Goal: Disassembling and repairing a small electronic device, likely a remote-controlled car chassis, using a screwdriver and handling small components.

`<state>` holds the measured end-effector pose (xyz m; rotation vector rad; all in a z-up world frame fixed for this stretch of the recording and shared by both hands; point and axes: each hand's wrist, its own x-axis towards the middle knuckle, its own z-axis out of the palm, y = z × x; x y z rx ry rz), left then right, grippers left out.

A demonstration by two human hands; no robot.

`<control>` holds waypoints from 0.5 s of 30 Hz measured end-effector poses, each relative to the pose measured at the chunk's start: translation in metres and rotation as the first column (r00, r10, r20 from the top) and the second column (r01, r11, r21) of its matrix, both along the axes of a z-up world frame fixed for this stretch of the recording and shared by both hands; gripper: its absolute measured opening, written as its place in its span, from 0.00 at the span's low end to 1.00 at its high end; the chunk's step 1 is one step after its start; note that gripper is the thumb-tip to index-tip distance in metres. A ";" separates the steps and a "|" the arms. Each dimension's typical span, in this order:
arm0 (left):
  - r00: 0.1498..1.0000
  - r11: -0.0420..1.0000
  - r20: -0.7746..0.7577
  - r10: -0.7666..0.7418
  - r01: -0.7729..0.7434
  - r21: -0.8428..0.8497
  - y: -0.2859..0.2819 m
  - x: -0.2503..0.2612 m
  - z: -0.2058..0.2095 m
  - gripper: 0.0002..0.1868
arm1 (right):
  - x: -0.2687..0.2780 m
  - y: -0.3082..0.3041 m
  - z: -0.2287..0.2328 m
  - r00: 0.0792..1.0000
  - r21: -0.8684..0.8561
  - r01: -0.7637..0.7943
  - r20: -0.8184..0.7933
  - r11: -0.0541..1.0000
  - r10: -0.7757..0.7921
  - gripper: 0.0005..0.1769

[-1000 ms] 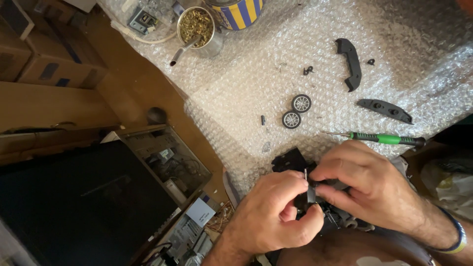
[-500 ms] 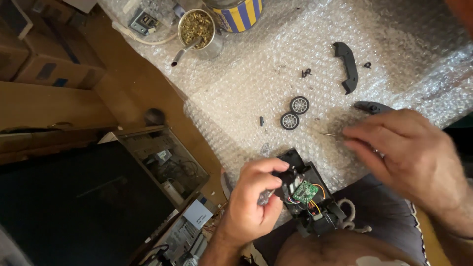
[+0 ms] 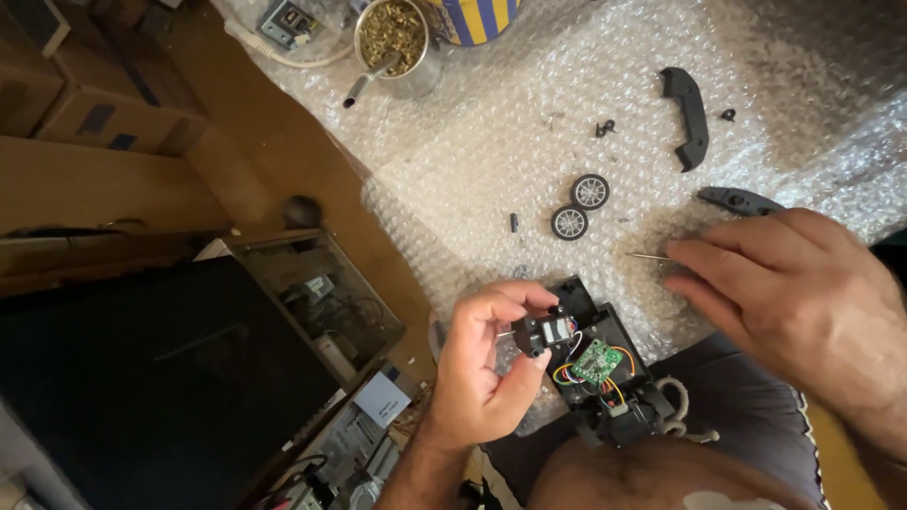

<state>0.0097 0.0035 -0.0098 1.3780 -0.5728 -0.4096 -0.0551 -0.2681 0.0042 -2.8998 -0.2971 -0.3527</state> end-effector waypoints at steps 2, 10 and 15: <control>1.000 0.999 0.007 0.018 -0.019 0.032 -0.001 -0.001 0.000 0.16 | 0.000 0.001 0.000 1.000 -0.007 0.008 -0.005 1.000 -0.008 0.14; 0.990 0.949 -0.010 0.138 -0.129 0.288 -0.015 -0.004 0.013 0.17 | 0.007 0.027 -0.001 0.985 0.339 -0.172 0.026 0.925 0.173 0.21; 0.981 0.911 0.005 0.196 -0.184 0.369 -0.021 -0.004 0.019 0.18 | 0.015 0.045 -0.003 0.966 0.564 -0.219 0.009 0.796 0.259 0.21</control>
